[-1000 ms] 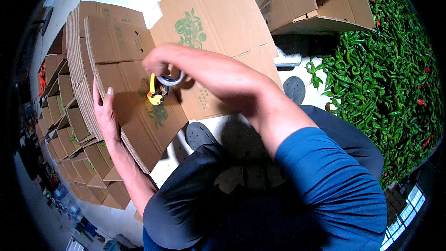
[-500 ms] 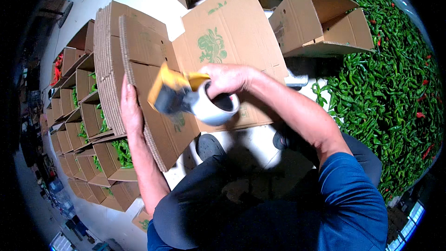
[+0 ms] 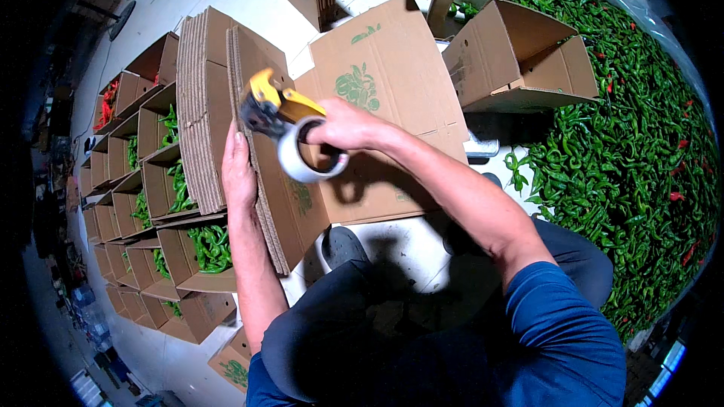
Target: The person uses a tape dispenser to apply tape to the bottom flaps of several flat cardboard boxes, folding the flaps and securing them one by one.
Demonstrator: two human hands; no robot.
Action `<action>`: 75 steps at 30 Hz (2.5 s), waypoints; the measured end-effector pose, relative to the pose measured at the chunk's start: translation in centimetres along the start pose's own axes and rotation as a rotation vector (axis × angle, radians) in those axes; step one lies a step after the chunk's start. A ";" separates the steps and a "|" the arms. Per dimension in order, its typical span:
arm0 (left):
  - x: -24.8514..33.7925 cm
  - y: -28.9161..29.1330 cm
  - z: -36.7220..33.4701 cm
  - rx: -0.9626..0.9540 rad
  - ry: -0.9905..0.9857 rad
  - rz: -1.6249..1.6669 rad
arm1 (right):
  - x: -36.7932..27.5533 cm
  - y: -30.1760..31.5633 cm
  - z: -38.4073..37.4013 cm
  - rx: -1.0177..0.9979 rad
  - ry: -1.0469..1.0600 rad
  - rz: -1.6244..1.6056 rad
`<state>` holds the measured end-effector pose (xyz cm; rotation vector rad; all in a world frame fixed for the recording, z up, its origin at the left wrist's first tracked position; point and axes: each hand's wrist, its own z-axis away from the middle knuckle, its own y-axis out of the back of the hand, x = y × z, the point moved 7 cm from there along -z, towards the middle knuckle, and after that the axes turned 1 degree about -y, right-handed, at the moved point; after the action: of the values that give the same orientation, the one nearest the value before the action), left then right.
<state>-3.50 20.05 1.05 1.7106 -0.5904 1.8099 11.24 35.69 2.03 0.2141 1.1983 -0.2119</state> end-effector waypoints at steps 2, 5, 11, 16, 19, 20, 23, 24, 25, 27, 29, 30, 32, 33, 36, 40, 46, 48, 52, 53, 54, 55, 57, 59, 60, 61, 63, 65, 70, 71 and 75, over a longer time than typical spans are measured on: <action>0.0 0.1 -0.2 0.000 0.006 -0.003 | 2.7 0.6 1.4 -0.013 -0.049 -0.112; 1.6 -2.0 0.4 -0.071 0.067 0.080 | 2.5 0.4 2.1 0.028 0.163 -0.436; 2.2 -3.0 0.3 -0.103 0.041 -0.188 | -4.3 -1.6 -0.1 -0.074 0.350 -0.600; 1.0 -1.8 -0.3 -0.061 0.031 -0.108 | -3.7 2.1 -1.2 0.114 0.174 -0.382; 0.7 1.8 0.3 -0.019 0.098 0.026 | -3.0 4.7 1.6 0.235 0.001 -0.199; 0.9 1.8 0.2 -0.022 0.068 -0.015 | -1.5 6.2 2.1 0.327 -0.026 -0.086; 1.8 0.7 0.3 -0.021 0.065 -0.145 | 1.2 5.9 4.6 0.539 -0.080 -0.336; 1.7 0.1 0.3 -0.034 0.097 -0.145 | 4.8 5.4 4.0 0.623 -0.112 -0.370; 1.9 0.5 0.6 -0.030 0.131 -0.163 | 5.6 3.4 4.0 0.631 -0.178 -0.441; 2.5 -0.1 0.4 -0.027 0.153 -0.164 | 10.8 1.0 1.6 0.522 -0.243 -0.644; 2.7 -0.5 0.2 -0.009 0.168 -0.183 | 17.0 -1.6 -2.0 0.360 -0.469 -1.020; 2.8 0.0 0.5 0.023 0.174 -0.210 | 17.3 -3.0 -3.1 0.328 -0.523 -1.084; 3.4 -0.5 0.5 0.041 0.169 -0.240 | 17.9 -3.7 -5.7 0.276 -0.558 -1.142; 3.2 -0.7 0.3 0.052 0.177 -0.216 | 18.4 -3.2 -7.4 0.252 -0.541 -1.138; 2.5 0.6 0.8 0.114 0.244 -0.114 | 14.5 -1.3 -10.9 0.410 -0.461 -0.909; 2.5 0.8 0.8 0.088 0.204 -0.129 | 9.7 2.4 -14.3 0.644 -0.150 -0.444; 2.2 0.9 0.5 0.000 0.124 -0.148 | 10.5 -1.0 -15.9 0.279 -0.084 0.148; 1.8 1.0 0.4 -0.006 0.119 -0.117 | 10.2 -0.2 -16.4 0.158 -0.103 0.188; 1.7 0.6 0.3 -0.030 0.142 -0.103 | 10.0 0.7 -17.5 0.134 -0.047 0.350; 1.6 0.7 0.2 -0.031 0.139 -0.105 | 9.9 0.8 -17.2 0.096 -0.061 0.366; 1.6 0.8 0.0 -0.036 0.129 -0.106 | 9.7 0.9 -16.9 0.058 -0.076 0.382; 1.3 1.0 0.1 -0.039 0.133 -0.108 | 10.1 0.4 -16.4 0.025 -0.079 0.353; 1.1 1.2 0.3 -0.019 0.137 -0.139 | 10.9 -0.7 -15.1 -0.040 -0.087 0.295; 1.6 1.1 0.3 0.027 0.126 -0.189 | 13.1 -3.3 -12.2 -0.106 -0.060 0.293; 1.8 1.1 0.2 0.031 0.100 -0.223 | 14.1 -5.1 -10.1 -0.154 -0.028 0.230; 1.7 0.9 0.2 0.032 0.115 -0.221 | 15.2 -6.6 -7.7 -0.216 0.001 0.122; 2.2 1.0 0.4 0.051 0.137 -0.231 | 17.5 -9.0 -4.1 -0.108 0.126 0.273; 1.9 1.1 0.5 0.039 0.129 -0.221 | 17.4 -9.1 -2.5 -0.208 -0.010 0.235; 1.9 1.1 0.2 0.045 0.092 -0.266 | 16.9 -8.5 -2.9 -0.222 0.128 0.254; 2.0 1.1 0.2 0.053 0.099 -0.267 | 16.5 -8.6 -3.0 -0.187 0.198 0.266; 1.8 0.8 0.5 0.057 0.104 -0.255 | 17.9 -9.5 -2.7 -0.273 -0.028 0.270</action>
<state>-3.72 19.36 2.97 1.6342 -0.2657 1.7345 12.43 26.47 -16.14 0.1315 1.1435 0.1833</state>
